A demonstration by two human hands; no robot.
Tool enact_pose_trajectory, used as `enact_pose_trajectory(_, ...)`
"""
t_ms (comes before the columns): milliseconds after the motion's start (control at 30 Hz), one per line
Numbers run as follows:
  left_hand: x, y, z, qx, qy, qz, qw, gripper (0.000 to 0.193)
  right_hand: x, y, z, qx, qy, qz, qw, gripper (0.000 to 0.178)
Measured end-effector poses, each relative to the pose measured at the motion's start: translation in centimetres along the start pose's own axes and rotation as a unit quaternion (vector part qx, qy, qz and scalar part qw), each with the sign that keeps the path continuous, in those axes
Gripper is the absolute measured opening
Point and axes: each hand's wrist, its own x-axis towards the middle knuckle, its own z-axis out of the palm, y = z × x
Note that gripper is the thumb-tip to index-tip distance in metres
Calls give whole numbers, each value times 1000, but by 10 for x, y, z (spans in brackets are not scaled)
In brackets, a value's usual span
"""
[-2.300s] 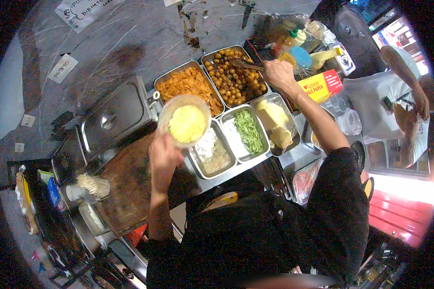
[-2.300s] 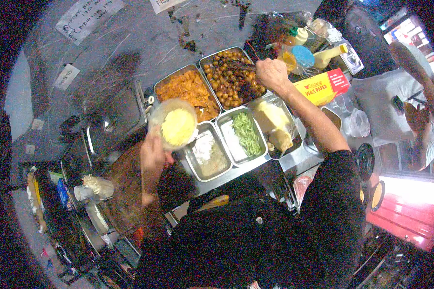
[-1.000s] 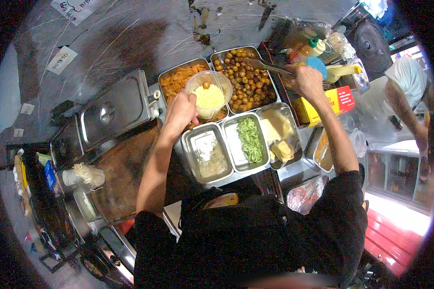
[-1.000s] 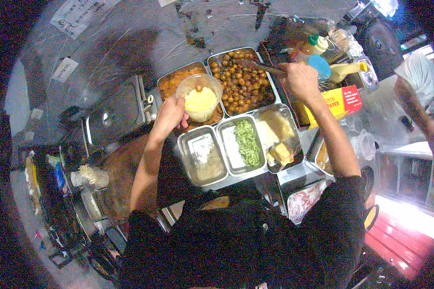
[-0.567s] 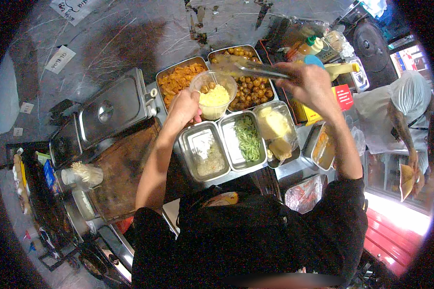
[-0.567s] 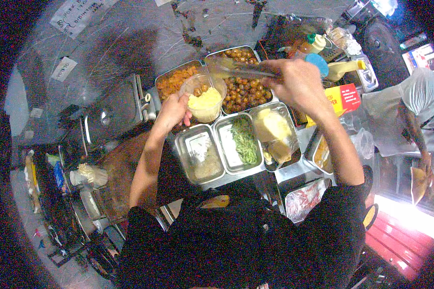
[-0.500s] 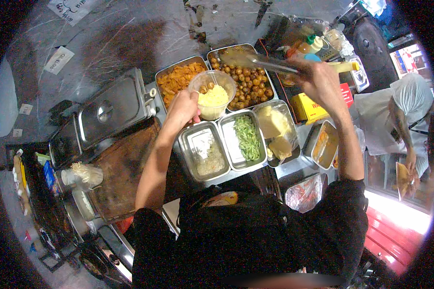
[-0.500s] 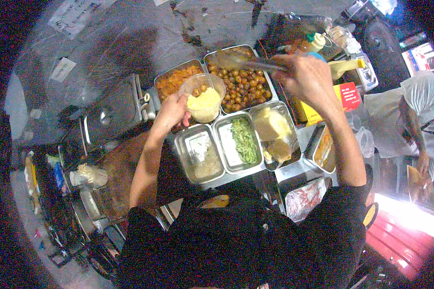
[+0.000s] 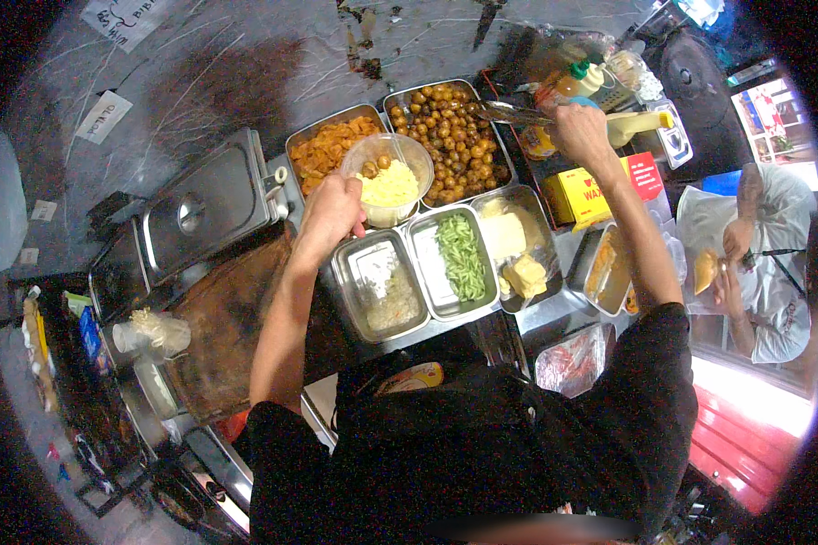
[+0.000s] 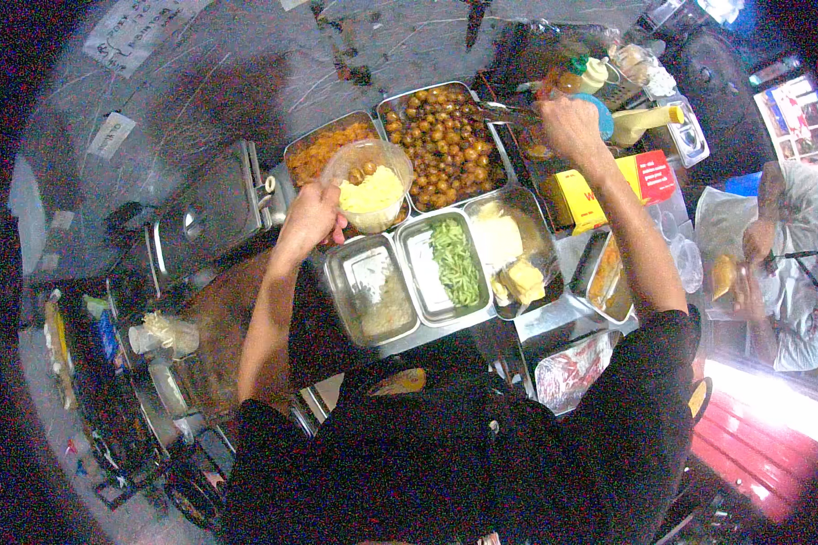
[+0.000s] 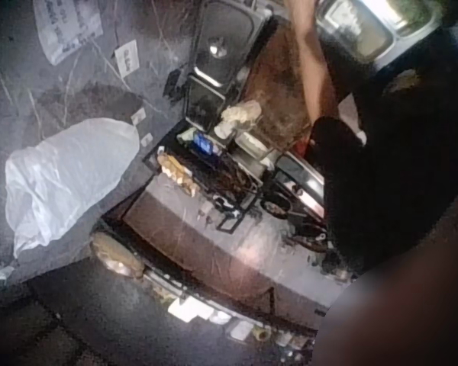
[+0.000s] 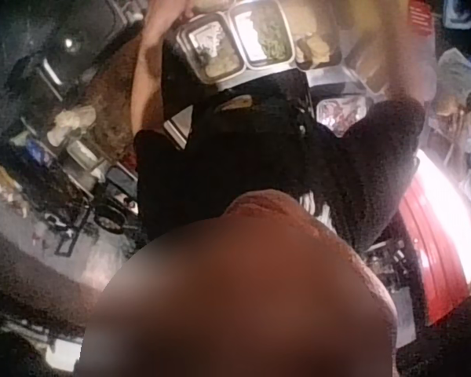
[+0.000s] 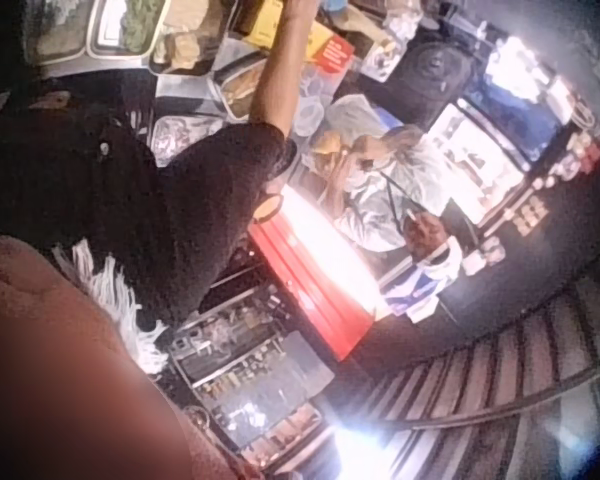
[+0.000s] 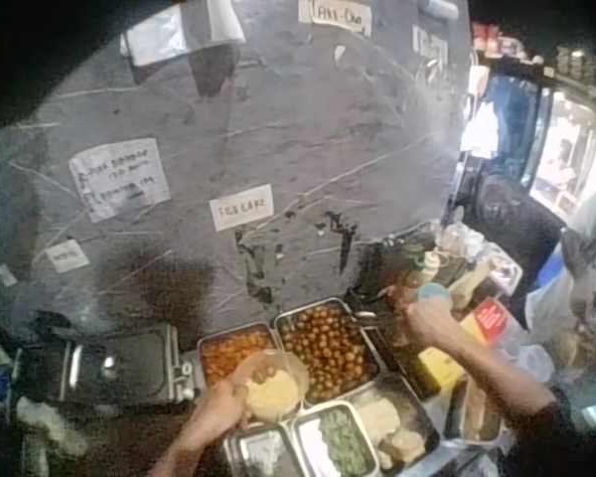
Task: The person transfers cooked noodles from a pot into several plastic bowls using tongs. Then the person adds fried meatballs and fried chicken pieces to each bowl from metal trays, arranging the toppings before placing the bowls on the counter.
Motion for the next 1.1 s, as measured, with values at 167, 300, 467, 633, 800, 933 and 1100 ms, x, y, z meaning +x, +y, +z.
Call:
enact_pose_trajectory(167,-2,1,2,15,2,15,1000,41,16,2,14,7,0,-31,999,15)
enact_pose_trajectory(300,-2,4,1,29,-12,4,999,41,25,8,33,-20,-57,-34,998,16)
enact_pose_trajectory(467,1,0,-1,36,-10,3,999,41,14,5,23,32,-77,34,996,17)
enact_pose_trajectory(633,8,-3,2,9,-7,9,1000,39,-5,26,-6,110,-47,61,991,27)
enact_pose_trajectory(800,6,2,2,0,-9,32,999,40,-14,4,-105,242,-48,-19,969,35)
enact_pose_trajectory(933,11,3,6,8,-17,31,999,43,-17,-40,-132,189,-22,-134,973,40)
enact_pose_trajectory(1100,12,-3,8,-16,-24,20,999,45,-18,-50,-125,169,68,-173,968,43)
